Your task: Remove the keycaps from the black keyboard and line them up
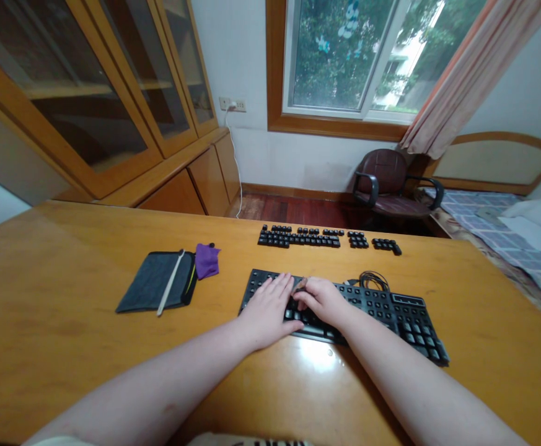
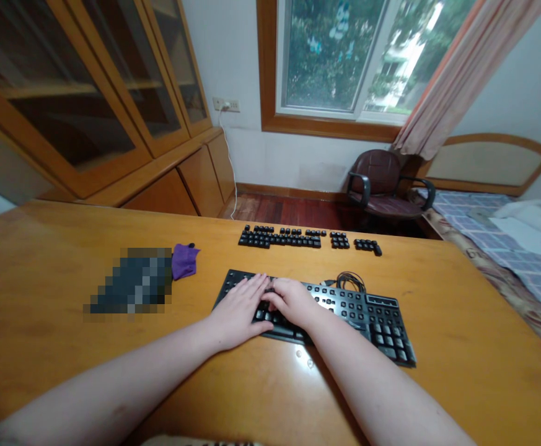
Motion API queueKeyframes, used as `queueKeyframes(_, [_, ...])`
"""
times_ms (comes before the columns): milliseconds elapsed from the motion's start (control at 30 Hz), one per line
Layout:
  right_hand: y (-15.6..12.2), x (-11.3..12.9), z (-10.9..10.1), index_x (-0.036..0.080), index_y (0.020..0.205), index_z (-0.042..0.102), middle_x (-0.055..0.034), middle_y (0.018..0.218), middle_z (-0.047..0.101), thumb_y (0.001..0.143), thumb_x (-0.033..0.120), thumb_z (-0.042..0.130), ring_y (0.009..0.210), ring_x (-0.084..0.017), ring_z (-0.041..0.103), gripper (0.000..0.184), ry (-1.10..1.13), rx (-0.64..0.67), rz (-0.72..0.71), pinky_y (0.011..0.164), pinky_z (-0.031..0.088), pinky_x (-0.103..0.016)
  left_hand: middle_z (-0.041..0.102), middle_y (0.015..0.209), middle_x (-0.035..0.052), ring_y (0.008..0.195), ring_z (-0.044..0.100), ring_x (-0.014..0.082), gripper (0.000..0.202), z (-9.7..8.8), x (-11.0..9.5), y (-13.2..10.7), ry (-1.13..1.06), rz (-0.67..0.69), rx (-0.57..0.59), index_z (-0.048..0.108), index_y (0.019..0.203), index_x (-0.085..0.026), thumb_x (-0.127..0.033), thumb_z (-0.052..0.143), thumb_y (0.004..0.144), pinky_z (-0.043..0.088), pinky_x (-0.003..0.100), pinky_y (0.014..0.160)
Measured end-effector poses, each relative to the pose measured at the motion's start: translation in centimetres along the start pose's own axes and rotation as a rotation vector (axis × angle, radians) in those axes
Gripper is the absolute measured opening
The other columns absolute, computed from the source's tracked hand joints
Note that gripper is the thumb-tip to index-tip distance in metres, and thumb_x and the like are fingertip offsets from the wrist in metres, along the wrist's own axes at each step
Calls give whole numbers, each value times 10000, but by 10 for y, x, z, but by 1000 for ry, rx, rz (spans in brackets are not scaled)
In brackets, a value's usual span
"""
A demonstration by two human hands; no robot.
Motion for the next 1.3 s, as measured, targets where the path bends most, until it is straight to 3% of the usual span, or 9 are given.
queueKeyframes(67, [-2,-3,-9,192,708,629,-4,558,632,864,308,501,578,-148,602,232,31,-69,23,613,470,-257,241,1471,135,1361,202,276,878,1,0,0,13,2,6,238,1402,-149,-621,519,717,153,428,1111])
queueKeyframes(233, [-16,-34,-57,174,709,600,7,509,600,885,391,441,481,-129,586,321,255,-458,231,574,480,-258,208,1482,137,1367,183,267,891,3,1,-1,29,16,12,209,1411,-133,-632,491,729,148,423,1114])
queueKeyframes(300, [-18,-44,-61,166,700,594,7,490,589,856,429,476,448,-127,574,328,321,-508,277,526,474,-252,209,1481,141,1366,186,270,893,4,1,-1,28,17,12,208,1411,-132,-633,491,729,151,429,1113])
queueKeyframes(500, [-15,-59,-46,151,725,596,5,475,585,829,464,503,411,-121,559,343,491,-500,344,466,474,-240,252,1468,139,1354,219,283,873,-1,5,-2,-54,-19,16,248,1399,-164,-617,538,712,182,450,1103])
queueKeyframes(600, [-17,-62,-45,154,731,602,-4,509,599,822,467,512,428,-128,562,339,511,-513,352,465,474,-247,289,1457,124,1335,269,281,758,-17,9,0,-153,-91,-6,297,1380,-190,-554,530,758,224,448,1090])
queueKeyframes(767, [-20,-55,-54,165,726,645,-36,620,657,803,435,543,542,-156,606,298,432,-559,286,540,502,-271,478,1338,100,1228,442,233,560,-42,10,21,-374,-131,-44,409,1321,-172,-429,487,830,347,364,1034])
queueKeyframes(967, [-24,-55,-61,169,762,674,-57,711,690,822,381,536,673,-185,640,260,326,-602,248,666,512,-310,660,1099,27,1028,592,210,295,-40,-2,52,-534,-34,-17,627,1085,-226,-303,521,821,440,331,922])
queueKeyframes(1300, [-22,-50,-59,167,721,657,-43,679,673,845,369,507,658,-169,626,281,272,-584,256,659,498,-288,699,966,25,907,631,196,210,-38,13,41,-620,-171,-236,676,950,-203,-276,626,760,474,310,856])
Point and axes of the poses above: each hand's wrist, its own y-axis towards the middle knuckle, its own z-axis out of the palm, x = y × z, the point moved 10 cm from there along y, towards the middle knuckle
